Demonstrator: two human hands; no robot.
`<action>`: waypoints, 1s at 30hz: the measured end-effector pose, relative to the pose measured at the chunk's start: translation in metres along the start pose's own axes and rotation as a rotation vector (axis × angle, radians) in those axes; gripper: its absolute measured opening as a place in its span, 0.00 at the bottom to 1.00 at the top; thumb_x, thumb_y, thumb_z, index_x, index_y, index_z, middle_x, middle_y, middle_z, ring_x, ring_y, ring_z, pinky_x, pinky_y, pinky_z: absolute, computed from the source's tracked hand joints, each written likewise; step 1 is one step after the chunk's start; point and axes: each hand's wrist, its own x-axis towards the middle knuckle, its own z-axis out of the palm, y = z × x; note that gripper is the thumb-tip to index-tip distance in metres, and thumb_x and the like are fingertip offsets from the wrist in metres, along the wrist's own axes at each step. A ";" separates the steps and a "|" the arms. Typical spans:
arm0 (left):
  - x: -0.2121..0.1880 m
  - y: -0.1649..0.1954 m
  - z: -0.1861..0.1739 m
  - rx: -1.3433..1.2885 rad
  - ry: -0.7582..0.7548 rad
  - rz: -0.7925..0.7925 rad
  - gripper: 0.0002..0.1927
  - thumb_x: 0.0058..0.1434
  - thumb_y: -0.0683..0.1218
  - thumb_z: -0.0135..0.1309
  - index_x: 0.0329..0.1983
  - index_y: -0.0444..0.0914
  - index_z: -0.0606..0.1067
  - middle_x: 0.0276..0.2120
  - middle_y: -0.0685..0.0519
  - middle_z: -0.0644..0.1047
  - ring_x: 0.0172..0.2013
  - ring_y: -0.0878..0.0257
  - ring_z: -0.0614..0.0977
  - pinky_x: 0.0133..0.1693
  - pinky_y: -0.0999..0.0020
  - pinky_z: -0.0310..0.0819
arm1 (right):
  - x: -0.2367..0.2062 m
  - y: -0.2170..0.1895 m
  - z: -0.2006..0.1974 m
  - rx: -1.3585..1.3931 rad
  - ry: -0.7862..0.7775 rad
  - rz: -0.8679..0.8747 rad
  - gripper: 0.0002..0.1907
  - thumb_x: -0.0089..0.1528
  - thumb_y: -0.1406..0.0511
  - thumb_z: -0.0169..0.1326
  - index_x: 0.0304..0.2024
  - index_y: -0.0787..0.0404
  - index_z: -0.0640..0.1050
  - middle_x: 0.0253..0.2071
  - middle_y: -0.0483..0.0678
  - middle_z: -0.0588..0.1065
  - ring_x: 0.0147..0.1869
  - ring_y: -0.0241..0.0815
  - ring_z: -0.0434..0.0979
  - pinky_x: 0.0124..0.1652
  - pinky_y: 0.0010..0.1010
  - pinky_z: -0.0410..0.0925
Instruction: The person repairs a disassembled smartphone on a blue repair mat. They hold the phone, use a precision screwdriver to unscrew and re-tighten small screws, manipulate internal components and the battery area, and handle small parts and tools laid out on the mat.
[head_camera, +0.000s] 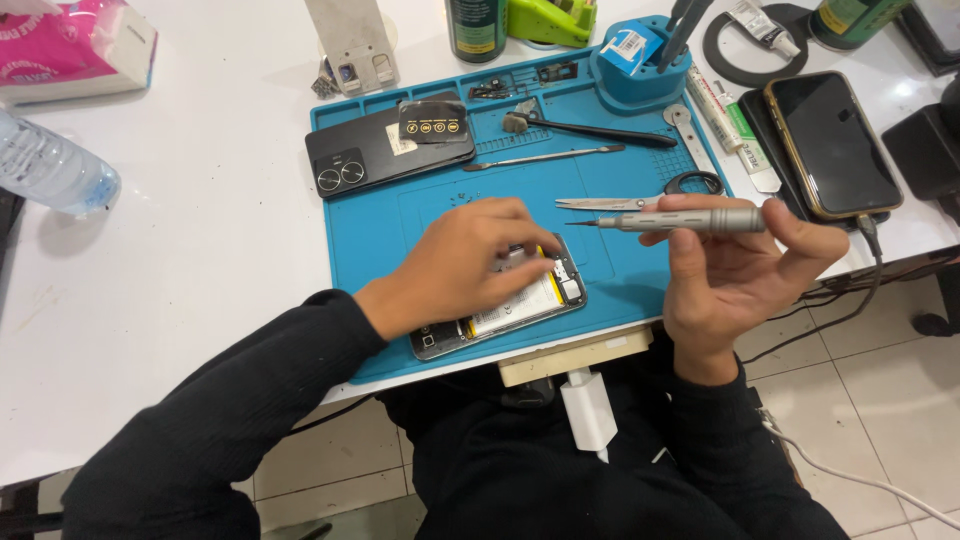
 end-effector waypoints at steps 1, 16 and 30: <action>0.001 0.001 0.002 0.042 0.014 0.022 0.08 0.62 0.50 0.62 0.41 0.44 0.84 0.33 0.55 0.78 0.33 0.60 0.78 0.34 0.64 0.72 | 0.001 0.000 0.000 0.005 0.003 0.009 0.25 0.76 0.73 0.55 0.62 0.49 0.55 0.47 0.62 0.79 0.45 0.49 0.84 0.41 0.33 0.81; -0.011 0.011 -0.003 0.288 0.063 0.132 0.36 0.49 0.69 0.68 0.47 0.37 0.80 0.42 0.51 0.76 0.40 0.56 0.75 0.38 0.60 0.72 | 0.000 0.000 -0.001 0.046 -0.215 0.011 0.28 0.68 0.79 0.55 0.61 0.53 0.59 0.44 0.62 0.77 0.46 0.51 0.83 0.47 0.36 0.79; -0.010 0.010 -0.002 0.243 0.055 0.090 0.31 0.51 0.65 0.68 0.48 0.38 0.81 0.43 0.52 0.77 0.42 0.56 0.76 0.38 0.62 0.74 | 0.004 -0.003 0.006 0.043 -0.324 0.009 0.30 0.64 0.82 0.56 0.63 0.57 0.62 0.51 0.59 0.75 0.53 0.53 0.83 0.49 0.38 0.81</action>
